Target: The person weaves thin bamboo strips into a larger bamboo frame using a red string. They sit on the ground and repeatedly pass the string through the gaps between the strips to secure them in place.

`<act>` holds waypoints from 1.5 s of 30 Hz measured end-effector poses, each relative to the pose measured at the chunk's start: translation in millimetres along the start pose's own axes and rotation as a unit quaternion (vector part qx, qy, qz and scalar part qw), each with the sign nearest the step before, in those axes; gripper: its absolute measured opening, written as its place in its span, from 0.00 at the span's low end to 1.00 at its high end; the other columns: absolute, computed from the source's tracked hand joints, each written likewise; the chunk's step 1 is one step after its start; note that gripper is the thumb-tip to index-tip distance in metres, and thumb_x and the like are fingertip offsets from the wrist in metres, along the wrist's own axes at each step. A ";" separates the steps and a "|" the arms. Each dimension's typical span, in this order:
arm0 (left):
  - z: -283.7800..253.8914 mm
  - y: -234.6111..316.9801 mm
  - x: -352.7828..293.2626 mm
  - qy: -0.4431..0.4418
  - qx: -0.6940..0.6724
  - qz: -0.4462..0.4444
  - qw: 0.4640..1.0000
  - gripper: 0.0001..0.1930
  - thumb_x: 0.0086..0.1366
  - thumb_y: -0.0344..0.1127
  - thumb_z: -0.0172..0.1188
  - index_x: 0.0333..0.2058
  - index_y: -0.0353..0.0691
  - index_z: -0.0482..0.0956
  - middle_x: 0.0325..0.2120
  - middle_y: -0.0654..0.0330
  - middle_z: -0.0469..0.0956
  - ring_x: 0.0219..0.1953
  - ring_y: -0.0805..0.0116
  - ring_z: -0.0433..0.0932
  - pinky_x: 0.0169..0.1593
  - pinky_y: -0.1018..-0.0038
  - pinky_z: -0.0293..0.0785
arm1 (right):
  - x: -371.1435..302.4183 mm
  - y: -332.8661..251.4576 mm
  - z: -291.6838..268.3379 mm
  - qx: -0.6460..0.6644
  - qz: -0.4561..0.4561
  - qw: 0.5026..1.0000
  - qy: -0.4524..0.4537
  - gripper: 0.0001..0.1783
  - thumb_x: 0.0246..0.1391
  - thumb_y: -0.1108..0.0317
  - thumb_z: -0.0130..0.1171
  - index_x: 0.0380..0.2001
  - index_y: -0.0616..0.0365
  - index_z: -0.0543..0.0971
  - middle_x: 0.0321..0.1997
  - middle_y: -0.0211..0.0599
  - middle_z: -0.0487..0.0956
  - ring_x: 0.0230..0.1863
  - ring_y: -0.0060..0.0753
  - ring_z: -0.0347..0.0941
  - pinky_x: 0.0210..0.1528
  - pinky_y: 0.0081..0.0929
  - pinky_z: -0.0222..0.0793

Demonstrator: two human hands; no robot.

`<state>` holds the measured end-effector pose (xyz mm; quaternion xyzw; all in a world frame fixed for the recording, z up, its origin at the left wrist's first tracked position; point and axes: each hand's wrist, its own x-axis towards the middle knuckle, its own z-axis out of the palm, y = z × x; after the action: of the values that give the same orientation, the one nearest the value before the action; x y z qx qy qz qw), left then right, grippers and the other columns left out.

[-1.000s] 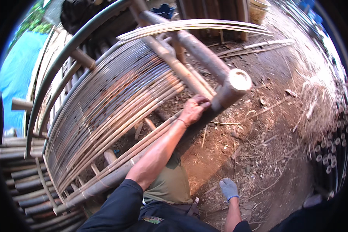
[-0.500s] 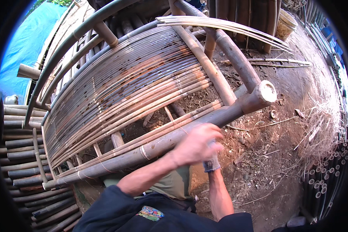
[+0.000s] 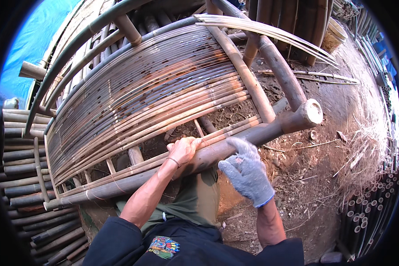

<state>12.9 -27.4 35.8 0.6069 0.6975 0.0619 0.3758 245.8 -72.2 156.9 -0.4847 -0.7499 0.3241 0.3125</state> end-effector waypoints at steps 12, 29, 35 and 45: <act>7.9 -4.8 -2.5 0.047 0.005 0.045 0.998 0.21 0.71 0.53 0.49 0.32 0.46 0.84 0.31 0.49 0.83 0.41 0.47 0.81 0.51 0.46 0.56 | 61.9 31.1 -24.7 -0.406 -0.114 0.852 -0.310 0.08 0.61 0.65 0.50 0.31 0.55 0.76 0.24 0.42 0.79 0.24 0.46 0.79 0.25 0.39 0.78; 1.4 -12.2 -10.9 0.123 -0.084 0.129 0.980 0.13 0.66 0.44 0.60 0.41 0.42 0.82 0.37 0.49 0.81 0.44 0.48 0.79 0.52 0.57 0.66 | -87.8 67.5 16.8 -0.133 0.001 0.959 -0.249 0.07 0.57 0.66 0.50 0.37 0.55 0.73 0.30 0.43 0.75 0.31 0.52 0.75 0.31 0.45 0.69; -58.8 -75.5 -19.8 0.362 0.214 0.188 0.888 0.15 0.57 0.32 0.65 0.44 0.43 0.77 0.42 0.57 0.72 0.45 0.58 0.73 0.48 0.63 0.70 | -28.6 57.4 23.6 -0.410 0.024 0.908 -0.085 0.09 0.59 0.65 0.51 0.40 0.52 0.76 0.37 0.35 0.78 0.37 0.38 0.77 0.37 0.37 0.75; -73.1 -93.7 -42.9 0.075 -0.020 0.188 0.979 0.10 0.62 0.37 0.63 0.39 0.41 0.76 0.32 0.53 0.73 0.39 0.55 0.75 0.42 0.63 0.68 | 87.7 105.1 97.6 -0.338 -0.024 0.937 0.085 0.12 0.57 0.59 0.56 0.27 0.53 0.83 0.30 0.41 0.80 0.38 0.46 0.78 0.51 0.42 0.69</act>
<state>-106.7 -62.8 56.1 0.7132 0.5960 0.1906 0.3159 195.1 25.0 29.5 -0.5692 -0.7974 0.0017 0.2002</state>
